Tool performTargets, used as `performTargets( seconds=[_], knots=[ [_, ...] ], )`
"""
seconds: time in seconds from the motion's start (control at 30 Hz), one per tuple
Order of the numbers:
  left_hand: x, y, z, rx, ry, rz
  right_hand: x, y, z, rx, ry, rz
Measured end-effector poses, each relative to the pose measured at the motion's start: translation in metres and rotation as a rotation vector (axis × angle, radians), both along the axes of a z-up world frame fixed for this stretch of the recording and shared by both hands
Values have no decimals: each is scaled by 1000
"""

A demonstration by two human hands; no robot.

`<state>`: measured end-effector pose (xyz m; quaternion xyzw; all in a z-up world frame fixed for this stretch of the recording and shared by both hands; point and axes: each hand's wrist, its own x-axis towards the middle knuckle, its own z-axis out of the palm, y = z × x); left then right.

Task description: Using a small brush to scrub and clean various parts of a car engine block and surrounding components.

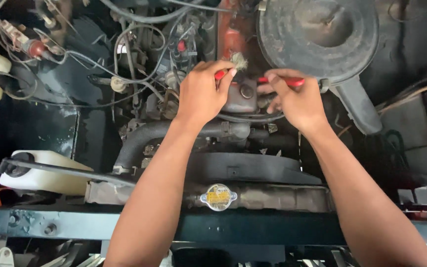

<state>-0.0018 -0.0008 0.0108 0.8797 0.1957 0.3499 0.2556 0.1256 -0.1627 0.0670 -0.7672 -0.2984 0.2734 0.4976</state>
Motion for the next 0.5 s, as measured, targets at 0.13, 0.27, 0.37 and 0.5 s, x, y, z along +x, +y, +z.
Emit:
performTargets(
  seconds=[0.13, 0.27, 0.37, 0.5],
  knots=[
    [0, -3, 4, -2, 11, 0, 12, -1, -27, -7, -89, 35],
    [1, -1, 6, -36, 67, 7, 14, 0, -31, -112, -218, -1],
    [1, 0, 1, -21, 60, -1, 11, 1, -34, -43, -160, 7],
    [1, -1, 4, -28, 46, -10, 11, 0, -28, -78, -171, 23]
  ],
)
